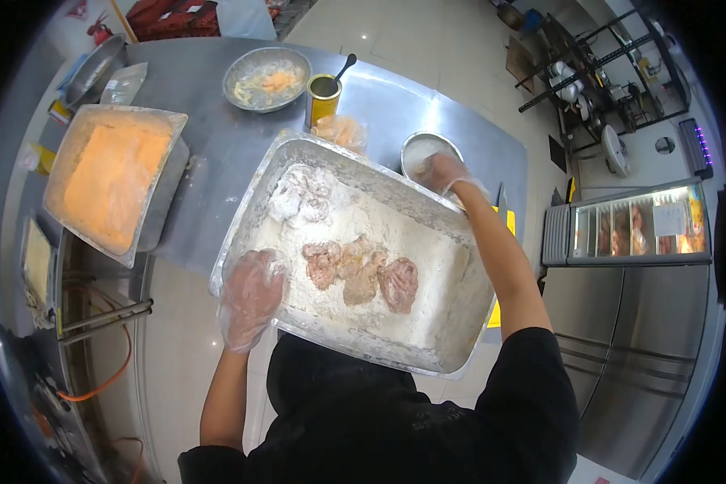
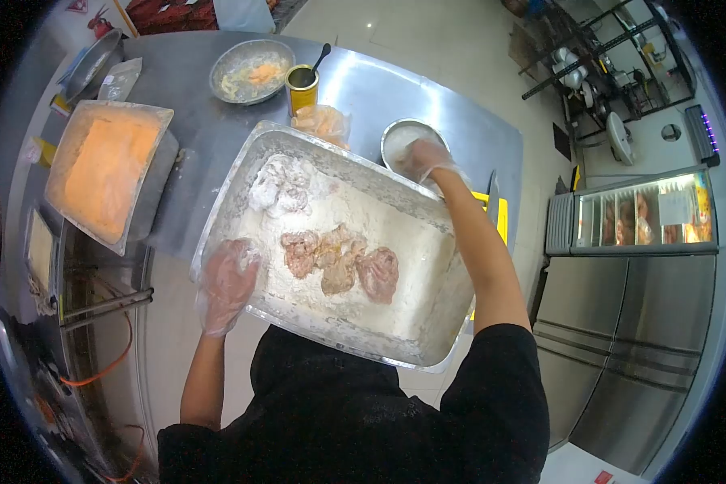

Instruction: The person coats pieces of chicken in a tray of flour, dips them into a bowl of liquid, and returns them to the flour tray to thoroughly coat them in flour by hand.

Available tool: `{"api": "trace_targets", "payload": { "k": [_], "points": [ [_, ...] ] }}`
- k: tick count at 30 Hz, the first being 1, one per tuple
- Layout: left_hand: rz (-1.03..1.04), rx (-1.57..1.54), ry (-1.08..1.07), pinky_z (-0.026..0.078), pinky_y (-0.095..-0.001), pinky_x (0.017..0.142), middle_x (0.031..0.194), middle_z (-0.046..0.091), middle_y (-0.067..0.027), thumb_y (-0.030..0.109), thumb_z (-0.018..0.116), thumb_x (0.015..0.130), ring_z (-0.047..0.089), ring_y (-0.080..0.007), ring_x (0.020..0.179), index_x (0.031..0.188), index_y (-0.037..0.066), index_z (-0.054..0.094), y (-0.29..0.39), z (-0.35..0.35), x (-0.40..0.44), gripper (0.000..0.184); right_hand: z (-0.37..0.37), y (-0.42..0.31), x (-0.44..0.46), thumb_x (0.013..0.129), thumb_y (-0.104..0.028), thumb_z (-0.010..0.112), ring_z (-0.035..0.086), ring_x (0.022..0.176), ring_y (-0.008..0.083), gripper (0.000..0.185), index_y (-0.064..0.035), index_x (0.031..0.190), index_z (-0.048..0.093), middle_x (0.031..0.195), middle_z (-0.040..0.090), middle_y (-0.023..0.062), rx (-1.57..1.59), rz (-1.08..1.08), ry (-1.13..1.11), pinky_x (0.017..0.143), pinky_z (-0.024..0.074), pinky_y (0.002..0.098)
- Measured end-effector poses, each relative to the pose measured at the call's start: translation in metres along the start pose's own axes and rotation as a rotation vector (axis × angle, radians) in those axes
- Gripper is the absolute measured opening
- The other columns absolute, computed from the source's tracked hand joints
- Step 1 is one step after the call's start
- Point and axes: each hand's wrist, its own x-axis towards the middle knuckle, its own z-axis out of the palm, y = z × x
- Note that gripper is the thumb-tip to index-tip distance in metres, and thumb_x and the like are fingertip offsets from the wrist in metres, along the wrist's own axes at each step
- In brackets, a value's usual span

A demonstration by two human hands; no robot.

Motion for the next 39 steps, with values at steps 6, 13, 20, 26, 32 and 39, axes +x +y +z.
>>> {"api": "trace_targets", "payload": {
  "k": [6, 13, 20, 26, 32, 39],
  "points": [
    [-0.01, -0.004, -0.019, 0.046, -0.0431, 0.092, 0.108, 0.063, -0.0208, 0.018, 0.07, 0.078, 0.058, -0.0377, 0.103, 0.106, 0.004, 0.064, -0.006, 0.003, -0.003, 0.032, -0.014, 0.05, 0.008, 0.082, -0.027, 0.065, 0.061, 0.072, 0.0202, 0.031, 0.0002, 0.096, 0.069, 0.081, 0.067, 0.0066, 0.669, 0.073, -0.065, 0.07, 0.0503, 0.0349],
    [0.021, 0.021, -0.005, 0.045, -0.0433, 0.091, 0.106, 0.062, -0.0198, 0.02, 0.069, 0.078, 0.058, -0.0362, 0.102, 0.11, 0.003, 0.063, -0.009, 0.005, -0.004, 0.036, -0.034, 0.062, -0.002, 0.078, -0.024, 0.065, 0.058, 0.072, 0.014, 0.031, 0.0033, 0.091, 0.069, 0.079, 0.067, 0.006, 0.773, -0.053, 0.204, 0.064, 0.049, 0.0317],
    [0.121, 0.092, 0.078, 0.046, -0.0427, 0.09, 0.105, 0.061, -0.0152, 0.02, 0.067, 0.081, 0.058, -0.0316, 0.103, 0.113, 0.006, 0.061, -0.019, 0.009, -0.013, 0.036, -0.111, -0.015, -0.088, 0.079, -0.023, 0.065, 0.06, 0.073, 0.0141, 0.032, 0.0069, 0.091, 0.065, 0.076, 0.065, 0.0065, 0.622, -0.299, 0.14, 0.068, 0.0481, 0.0286],
    [0.171, 0.007, -0.026, 0.042, -0.0425, 0.098, 0.112, 0.058, -0.0202, 0.014, 0.057, 0.086, 0.054, -0.0352, 0.111, 0.123, 0.002, 0.053, -0.016, -0.006, 0.009, 0.04, -0.096, -0.11, -0.161, 0.079, -0.025, 0.065, 0.062, 0.082, 0.019, 0.034, 0.0023, 0.1, 0.065, 0.087, 0.067, 0.0132, 0.577, -0.104, -0.264, 0.076, 0.0481, 0.033],
    [0.279, 0.155, -0.07, 0.042, -0.0428, 0.098, 0.109, 0.057, -0.0287, 0.002, 0.042, 0.086, 0.054, -0.039, 0.11, 0.126, -0.001, 0.05, -0.016, 0.047, 0.092, 0.041, -0.049, -0.132, -0.151, 0.079, -0.029, 0.066, 0.061, 0.091, 0.0303, 0.038, -0.0046, 0.107, 0.064, 0.097, 0.065, 0.0175, 0.482, -0.135, 0.002, 0.084, 0.0465, 0.0372],
    [0.262, 0.094, -0.262, 0.049, -0.0377, 0.09, 0.11, 0.06, -0.0242, 0.003, 0.058, 0.081, 0.059, -0.0327, 0.105, 0.121, -0.002, 0.054, -0.019, 0.053, 0.125, 0.04, -0.049, -0.157, -0.172, 0.081, -0.03, 0.06, 0.061, 0.094, 0.0327, 0.035, -0.007, 0.108, 0.063, 0.099, 0.064, 0.0178, 0.561, -0.155, 0.017, 0.088, 0.0453, 0.0394]
  ]
}}
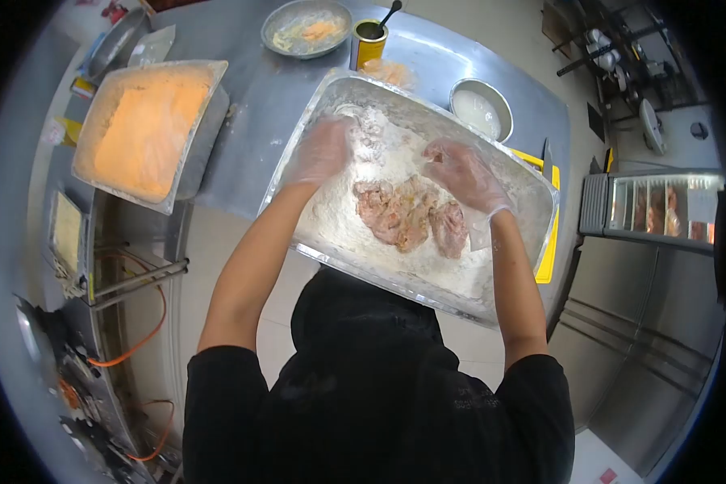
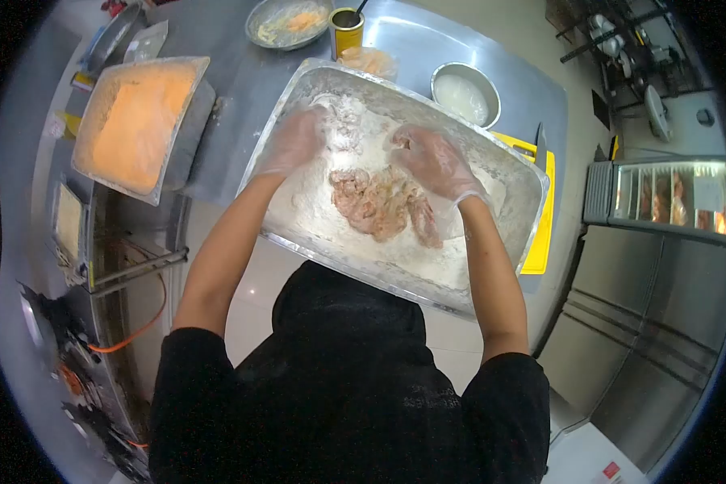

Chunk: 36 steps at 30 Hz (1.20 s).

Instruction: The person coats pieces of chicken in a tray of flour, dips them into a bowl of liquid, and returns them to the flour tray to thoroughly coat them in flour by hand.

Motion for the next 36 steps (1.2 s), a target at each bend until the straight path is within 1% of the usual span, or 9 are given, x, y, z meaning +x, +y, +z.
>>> {"api": "trace_targets", "payload": {
  "k": [6, 10, 13, 16, 19, 25, 28, 31, 36],
  "points": [
    [-0.093, -1.082, 0.006, 0.048, -0.0323, 0.093, 0.115, 0.06, -0.0122, -0.003, 0.067, 0.076, 0.057, -0.0199, 0.109, 0.127, 0.0, 0.048, 0.036, -0.057, -0.009, 0.054, 0.01, -0.011, 0.004, 0.083, -0.031, 0.065, 0.059, 0.105, 0.0261, 0.048, -0.0112, 0.126, 0.056, 0.105, 0.064, 0.0124, 0.114, -0.011, -0.088, 0.092, 0.046, 0.0441],
    [-0.063, -1.522, -0.066, 0.044, -0.0329, 0.101, 0.125, 0.054, -0.0107, 0.0, 0.068, 0.079, 0.052, -0.0182, 0.116, 0.137, 0.002, 0.036, 0.058, -0.044, -0.011, 0.066, 0.044, -0.001, 0.027, 0.076, -0.048, 0.072, 0.058, 0.113, 0.0281, 0.088, -0.0081, 0.143, 0.033, 0.117, 0.062, 0.0176, 0.797, -0.136, -0.073, 0.1, 0.0424, 0.0392],
    [-0.215, -1.635, -0.101, 0.043, -0.0317, 0.101, 0.13, 0.051, -0.0109, 0.0, 0.068, 0.079, 0.051, -0.0183, 0.118, 0.14, 0.002, 0.034, 0.074, -0.041, -0.019, 0.069, 0.05, 0.011, 0.021, 0.075, -0.034, 0.077, 0.06, 0.109, 0.0269, 0.077, -0.0083, 0.138, 0.042, 0.119, 0.062, 0.0168, 1.077, -0.003, -0.056, 0.099, 0.0442, 0.0361],
    [-0.028, -1.352, -0.111, 0.042, -0.0319, 0.102, 0.131, 0.051, -0.0107, -0.001, 0.065, 0.079, 0.05, -0.0196, 0.119, 0.141, 0.002, 0.033, 0.067, -0.024, -0.015, 0.069, 0.029, 0.006, 0.005, 0.077, -0.021, 0.074, 0.063, 0.1, 0.023, 0.056, -0.0076, 0.128, 0.055, 0.112, 0.065, 0.0122, 0.481, 0.096, 0.107, 0.091, 0.049, 0.0319],
    [-0.119, -1.321, -0.282, 0.041, -0.0348, 0.102, 0.133, 0.05, -0.016, 0.003, 0.067, 0.077, 0.051, -0.0251, 0.12, 0.141, 0.0, 0.033, 0.045, -0.026, -0.013, 0.072, -0.01, 0.002, -0.019, 0.077, -0.011, 0.071, 0.064, 0.096, 0.0198, 0.041, -0.007, 0.117, 0.063, 0.11, 0.066, 0.0098, 0.576, 0.221, 0.121, 0.086, 0.0511, 0.0304],
    [-0.016, 0.1, -0.034, 0.042, -0.0405, 0.099, 0.127, 0.048, -0.0319, 0.01, 0.069, 0.073, 0.05, -0.0414, 0.118, 0.137, -0.004, 0.036, 0.018, 0.02, -0.003, 0.074, -0.084, 0.076, 0.002, 0.076, -0.021, 0.073, 0.063, 0.092, 0.0189, 0.039, -0.0063, 0.112, 0.064, 0.108, 0.067, 0.0104, 0.496, 0.174, 0.335, 0.083, 0.0506, 0.0289],
    [-0.143, -0.06, 0.039, 0.045, -0.042, 0.094, 0.12, 0.051, -0.0322, 0.008, 0.068, 0.072, 0.051, -0.0444, 0.113, 0.132, -0.005, 0.042, 0.023, 0.032, -0.004, 0.066, -0.104, 0.099, 0.036, 0.078, -0.03, 0.071, 0.064, 0.091, 0.0198, 0.04, -0.0043, 0.108, 0.064, 0.103, 0.068, 0.0119, 0.055, 0.072, 0.438, 0.083, 0.0501, 0.0306],
    [-0.091, -0.071, 0.032, 0.046, -0.0433, 0.091, 0.113, 0.055, -0.0306, 0.008, 0.069, 0.072, 0.054, -0.0434, 0.106, 0.126, -0.007, 0.047, 0.006, 0.047, 0.001, 0.06, -0.103, 0.106, 0.076, 0.082, -0.037, 0.066, 0.064, 0.095, 0.0256, 0.041, -0.0039, 0.106, 0.063, 0.103, 0.067, 0.0167, -0.053, 0.197, 0.171, 0.087, 0.0492, 0.0361],
    [0.016, -0.081, 0.095, 0.047, -0.0436, 0.089, 0.104, 0.059, -0.0282, 0.008, 0.07, 0.072, 0.057, -0.0408, 0.101, 0.119, -0.009, 0.052, -0.002, 0.051, 0.001, 0.053, -0.051, 0.178, 0.125, 0.087, -0.026, 0.059, 0.062, 0.097, 0.0331, 0.026, -0.0063, 0.103, 0.063, 0.111, 0.064, 0.0163, -0.424, -0.05, 0.297, 0.088, 0.0479, 0.0393]
  ]
}}
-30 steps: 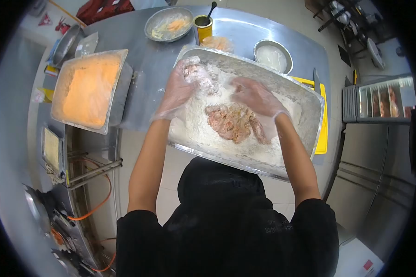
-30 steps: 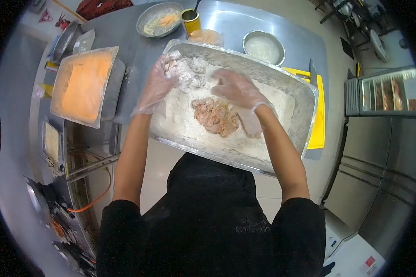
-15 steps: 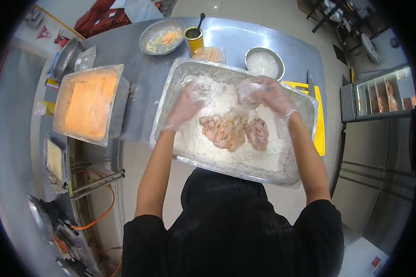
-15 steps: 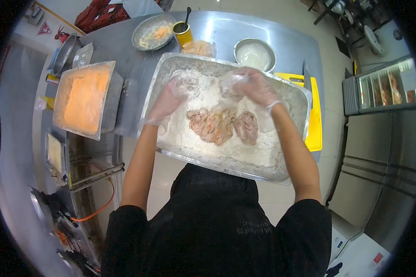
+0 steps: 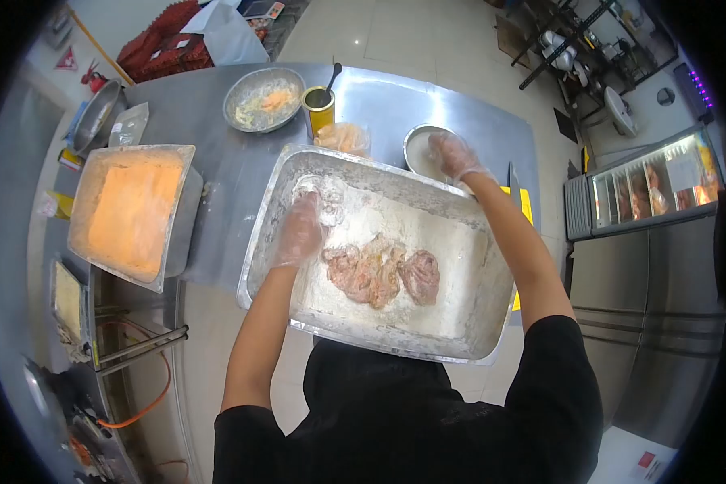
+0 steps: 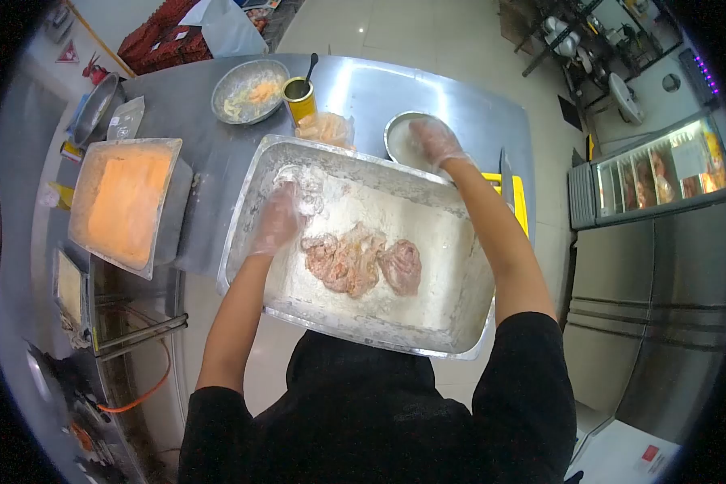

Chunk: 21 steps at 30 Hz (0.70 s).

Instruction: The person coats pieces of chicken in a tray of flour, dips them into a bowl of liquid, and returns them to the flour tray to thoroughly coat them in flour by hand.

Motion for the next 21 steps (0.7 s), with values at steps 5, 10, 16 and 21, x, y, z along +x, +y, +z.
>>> {"api": "trace_targets", "payload": {
  "k": [5, 10, 16, 21],
  "points": [
    [0.003, -0.044, 0.08, 0.046, -0.0425, 0.091, 0.104, 0.06, -0.0266, 0.008, 0.073, 0.07, 0.058, -0.039, 0.101, 0.117, -0.01, 0.054, -0.007, 0.003, -0.004, 0.054, 0.022, 0.01, 0.011, 0.085, -0.019, 0.056, 0.062, 0.096, 0.0365, 0.02, -0.0067, 0.099, 0.063, 0.106, 0.064, 0.0182, 0.133, -0.056, -0.252, 0.088, 0.0481, 0.0412],
    [-0.051, -0.072, -0.142, 0.042, -0.0401, 0.099, 0.109, 0.057, -0.0229, 0.007, 0.07, 0.072, 0.053, -0.0366, 0.11, 0.128, -0.003, 0.048, -0.014, -0.003, -0.001, 0.061, 0.025, 0.005, 0.01, 0.083, -0.018, 0.055, 0.062, 0.096, 0.0366, 0.021, -0.0057, 0.097, 0.064, 0.103, 0.065, 0.0186, -0.145, -0.344, -0.437, 0.086, 0.0486, 0.0416],
    [-0.104, -0.079, -0.249, 0.042, -0.0396, 0.099, 0.114, 0.057, -0.0213, 0.001, 0.064, 0.068, 0.052, -0.0343, 0.114, 0.128, 0.005, 0.051, -0.013, -0.007, 0.002, 0.061, 0.008, -0.01, 0.015, 0.081, -0.015, 0.055, 0.061, 0.105, 0.0337, 0.034, -0.0119, 0.114, 0.062, 0.108, 0.064, 0.0185, -0.222, -0.141, -0.514, 0.091, 0.0484, 0.0408],
    [-0.239, -0.169, -0.373, 0.041, -0.0387, 0.101, 0.116, 0.059, -0.0216, 0.007, 0.066, 0.069, 0.051, -0.0347, 0.118, 0.124, 0.005, 0.056, -0.006, -0.02, 0.004, 0.055, 0.02, 0.016, 0.015, 0.078, -0.016, 0.059, 0.055, 0.112, 0.0345, 0.039, -0.008, 0.117, 0.059, 0.117, 0.06, 0.0188, -0.002, -0.071, -0.232, 0.096, 0.0434, 0.0379]
  ]
}}
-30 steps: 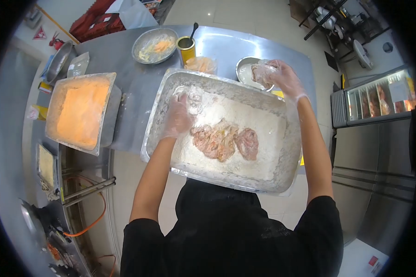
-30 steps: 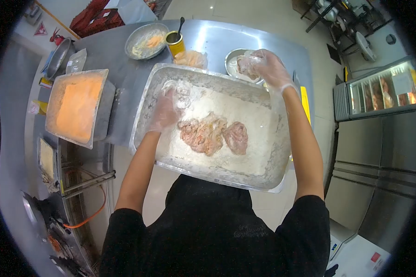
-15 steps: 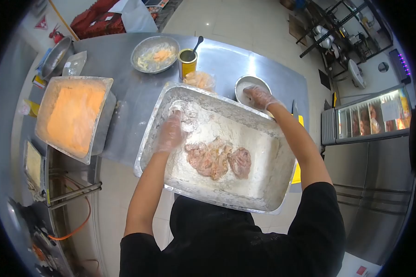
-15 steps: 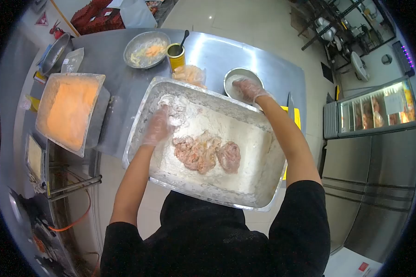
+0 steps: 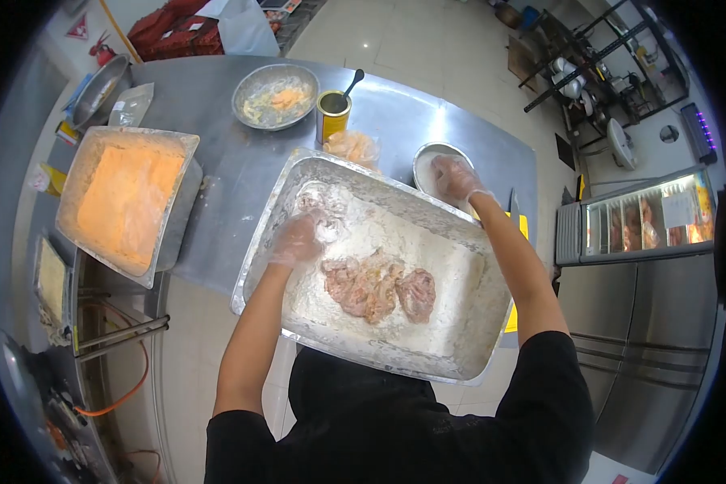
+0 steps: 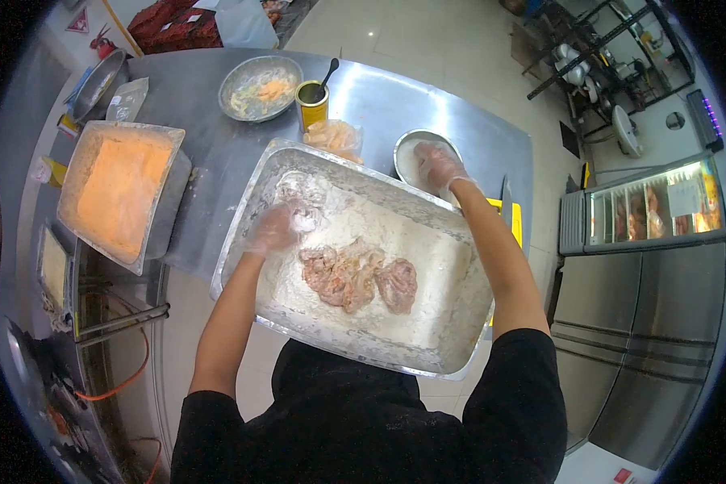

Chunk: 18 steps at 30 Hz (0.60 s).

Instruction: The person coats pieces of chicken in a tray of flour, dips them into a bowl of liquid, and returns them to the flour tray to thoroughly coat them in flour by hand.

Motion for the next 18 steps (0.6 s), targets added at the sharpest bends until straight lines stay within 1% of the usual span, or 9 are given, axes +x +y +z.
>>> {"api": "trace_targets", "payload": {
  "k": [1, 2, 5, 8, 9, 12, 15, 16, 18],
  "points": [
    [-0.064, -0.028, -0.091, 0.041, -0.0388, 0.102, 0.118, 0.059, -0.0219, 0.009, 0.065, 0.07, 0.05, -0.0347, 0.119, 0.126, 0.005, 0.055, 0.007, -0.006, -0.001, 0.057, 0.009, 0.007, 0.003, 0.078, -0.017, 0.059, 0.052, 0.118, 0.0333, 0.046, -0.0088, 0.123, 0.055, 0.125, 0.056, 0.0185, -0.012, 0.016, 0.026, 0.101, 0.0403, 0.0361],
    [-0.06, -0.017, -0.071, 0.041, -0.0392, 0.102, 0.12, 0.058, -0.0227, 0.009, 0.065, 0.07, 0.05, -0.0351, 0.119, 0.127, 0.005, 0.054, 0.007, -0.005, 0.0, 0.059, 0.019, 0.015, 0.005, 0.078, -0.018, 0.06, 0.048, 0.125, 0.0321, 0.053, -0.0095, 0.13, 0.052, 0.132, 0.052, 0.0182, -0.021, 0.034, 0.05, 0.106, 0.0372, 0.0342],
    [-0.015, 0.026, 0.023, 0.04, -0.0403, 0.102, 0.123, 0.055, -0.0247, 0.009, 0.064, 0.07, 0.05, -0.0363, 0.119, 0.13, 0.006, 0.051, 0.006, -0.001, -0.002, 0.062, 0.021, 0.016, 0.011, 0.075, -0.019, 0.066, 0.036, 0.135, 0.0293, 0.07, -0.011, 0.141, 0.042, 0.145, 0.04, 0.0156, -0.027, 0.087, -0.173, 0.113, 0.0271, 0.032],
    [0.081, 0.084, 0.191, 0.041, -0.0414, 0.101, 0.123, 0.055, -0.0254, 0.006, 0.06, 0.071, 0.05, -0.037, 0.119, 0.13, 0.005, 0.051, 0.004, 0.0, -0.002, 0.06, 0.001, -0.013, 0.009, 0.073, -0.019, 0.07, 0.035, 0.136, 0.0296, 0.076, -0.0105, 0.142, 0.04, 0.145, 0.041, 0.0149, 0.049, 0.129, -0.28, 0.114, 0.0259, 0.0343],
    [0.094, 0.101, 0.244, 0.041, -0.0416, 0.101, 0.122, 0.055, -0.0255, 0.004, 0.059, 0.071, 0.05, -0.0372, 0.119, 0.129, 0.004, 0.052, 0.001, 0.003, 0.001, 0.059, 0.006, -0.009, 0.008, 0.071, -0.019, 0.072, 0.045, 0.128, 0.0301, 0.069, -0.0082, 0.135, 0.048, 0.138, 0.049, 0.0139, 0.051, 0.082, -0.202, 0.108, 0.0346, 0.0354],
    [0.119, 0.111, 0.328, 0.042, -0.0417, 0.099, 0.117, 0.057, -0.0251, 0.002, 0.058, 0.072, 0.051, -0.0375, 0.116, 0.125, 0.002, 0.055, -0.005, 0.006, 0.008, 0.054, 0.002, 0.008, 0.018, 0.07, -0.017, 0.074, 0.057, 0.11, 0.0271, 0.055, -0.0073, 0.122, 0.058, 0.121, 0.06, 0.0109, 0.29, 0.086, -0.28, 0.095, 0.0444, 0.0347],
    [0.083, 0.031, 0.298, 0.044, -0.0419, 0.095, 0.11, 0.058, -0.0245, 0.001, 0.059, 0.071, 0.054, -0.0384, 0.11, 0.121, 0.001, 0.058, 0.001, 0.002, 0.009, 0.05, 0.002, 0.012, 0.011, 0.069, -0.012, 0.075, 0.06, 0.091, 0.0204, 0.045, -0.0088, 0.112, 0.062, 0.101, 0.065, 0.0068, 0.391, 0.109, -0.041, 0.083, 0.0488, 0.0328],
    [0.064, -0.005, 0.277, 0.044, -0.0421, 0.094, 0.108, 0.059, -0.0243, 0.001, 0.059, 0.071, 0.055, -0.0388, 0.108, 0.119, 0.001, 0.059, 0.005, -0.004, 0.008, 0.049, -0.002, 0.011, 0.006, 0.068, -0.012, 0.074, 0.061, 0.092, 0.0212, 0.045, -0.0089, 0.111, 0.063, 0.102, 0.065, 0.008, 0.487, 0.134, 0.003, 0.084, 0.0487, 0.0322],
    [0.163, -0.116, 0.334, 0.045, -0.0427, 0.092, 0.106, 0.059, -0.0247, 0.0, 0.059, 0.07, 0.056, -0.0397, 0.105, 0.118, 0.0, 0.059, 0.015, -0.012, 0.001, 0.048, -0.016, 0.006, -0.007, 0.066, -0.012, 0.074, 0.062, 0.094, 0.0229, 0.046, -0.0093, 0.111, 0.063, 0.104, 0.066, 0.0104, 0.68, 0.18, 0.095, 0.086, 0.0487, 0.0311]
  ]
}}
